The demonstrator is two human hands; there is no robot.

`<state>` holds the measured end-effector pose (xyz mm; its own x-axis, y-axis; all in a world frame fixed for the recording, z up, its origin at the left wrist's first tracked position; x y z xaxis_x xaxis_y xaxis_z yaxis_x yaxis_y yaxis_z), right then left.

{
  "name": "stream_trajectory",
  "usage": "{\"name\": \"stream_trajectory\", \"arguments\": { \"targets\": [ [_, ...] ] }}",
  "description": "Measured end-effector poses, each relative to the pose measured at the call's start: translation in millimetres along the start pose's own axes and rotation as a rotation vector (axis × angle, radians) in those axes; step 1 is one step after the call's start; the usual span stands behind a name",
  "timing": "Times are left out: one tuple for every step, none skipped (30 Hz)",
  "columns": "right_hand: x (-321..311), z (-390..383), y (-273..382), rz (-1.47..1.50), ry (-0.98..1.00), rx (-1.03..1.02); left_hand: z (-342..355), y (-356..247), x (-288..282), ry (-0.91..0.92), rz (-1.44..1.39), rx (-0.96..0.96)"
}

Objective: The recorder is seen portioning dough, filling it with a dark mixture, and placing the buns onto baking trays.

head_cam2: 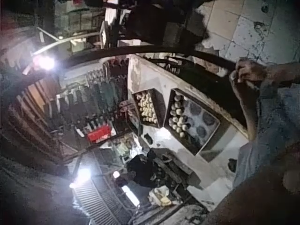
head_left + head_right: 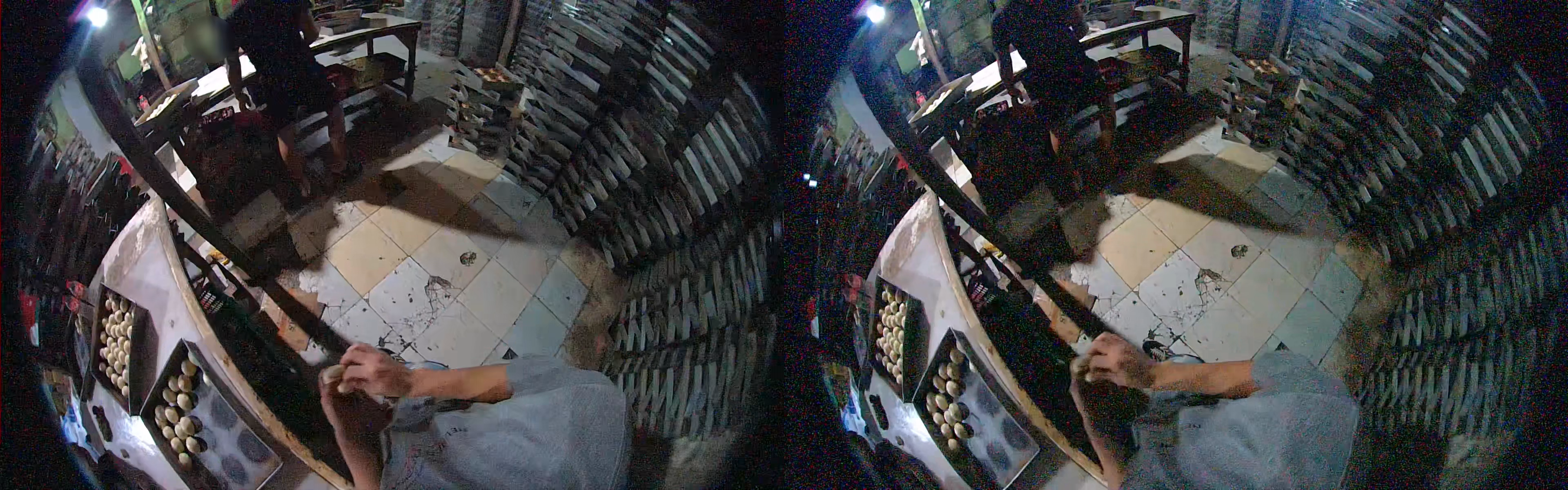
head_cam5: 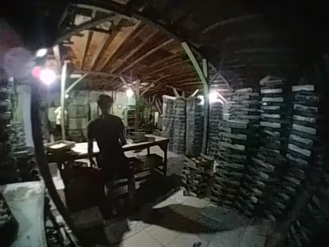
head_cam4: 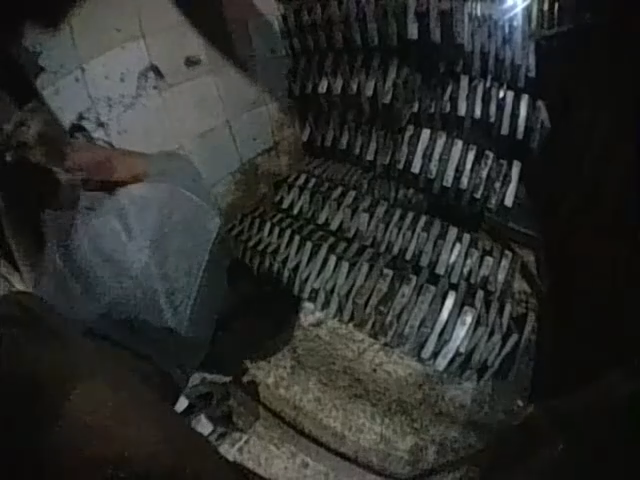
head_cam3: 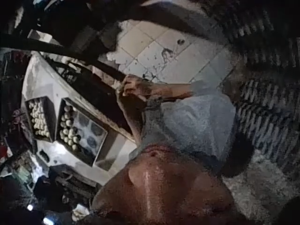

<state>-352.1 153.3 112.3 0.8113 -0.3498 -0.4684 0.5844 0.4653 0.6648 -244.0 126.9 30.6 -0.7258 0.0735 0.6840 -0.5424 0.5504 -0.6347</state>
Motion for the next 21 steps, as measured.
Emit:
{"name": "stream_trajectory", "arguments": {
  "targets": [
    [-3, -10, 4, -0.034, 0.005, 0.078, -9, 3, 0, -0.003, 0.054, -0.011],
    [-3, -20, 9, -0.017, -0.044, 0.143, -14, 13, -5, 0.100, -0.094, -0.035],
    [-4, -26, 15, -0.019, -0.041, 0.142, -20, 20, -7, 0.100, -0.097, -0.035],
    [-9, -33, 18, -0.051, -0.074, 0.201, -27, 31, -6, -0.013, -0.158, -0.103],
    [-15, -38, 21, -0.082, -0.108, 0.257, -32, 37, -5, -0.127, -0.217, -0.169],
    [-20, -42, 18, -0.131, -0.116, 0.269, -38, 36, 0, -0.120, -0.191, -0.227],
    [-22, -46, 14, -0.130, -0.110, 0.268, -43, 35, 7, -0.123, -0.196, -0.225],
    [-21, -50, 4, -0.010, -0.058, 0.382, -46, 33, 17, -0.085, -0.217, -0.159],
    [-19, -53, -5, 0.113, 0.001, 0.493, -49, 31, 23, -0.049, -0.238, -0.087],
    [-17, -47, -5, 0.117, 0.016, 0.469, -51, 24, 23, 0.029, -0.076, 0.101],
    [-12, -43, -6, 0.136, 0.055, 0.458, -56, 22, 19, -0.004, -0.091, 0.127],
    [-4, -40, -8, 0.150, 0.120, 0.471, -60, 22, 10, -0.120, -0.030, 0.103],
    [7, -38, -6, 0.176, 0.213, 0.472, -70, 22, -2, -0.261, 0.014, 0.090],
    [14, -33, 2, 0.265, 0.298, 0.538, -79, 18, -13, -0.345, -0.031, 0.149],
    [28, -34, 2, 0.309, 0.413, 0.490, -83, 12, -18, -0.396, 0.096, 0.268],
    [37, -37, -1, 0.355, 0.381, 0.510, -88, 7, -22, -0.477, 0.221, 0.379],
    [47, -41, -4, 0.403, 0.362, 0.536, -98, 3, -25, -0.581, 0.351, 0.471],
    [50, -31, 14, 0.387, 0.450, 0.530, -108, 2, -27, -0.691, 0.231, 0.440],
    [59, -31, 29, 0.438, 0.593, 0.484, -119, -4, -24, -0.787, 0.118, 0.482],
    [63, -30, 42, 0.472, 0.629, 0.384, -131, -5, -23, -0.877, 0.004, 0.529],
    [70, -32, 59, 0.522, 0.646, 0.295, -145, 2, -38, -0.939, -0.058, 0.602]
  ]
}}
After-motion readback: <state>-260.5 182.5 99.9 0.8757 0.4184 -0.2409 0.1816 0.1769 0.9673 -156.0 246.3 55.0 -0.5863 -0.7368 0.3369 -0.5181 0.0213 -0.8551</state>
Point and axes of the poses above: each hand's wrist, its own z-axis towards the middle knuckle, its own x-axis out of the palm, y = z × x, the point moved 5 cm from there along z, towards the middle knuckle, and after that the axes turned 7 degrees about -y, right-handed, at the moved point
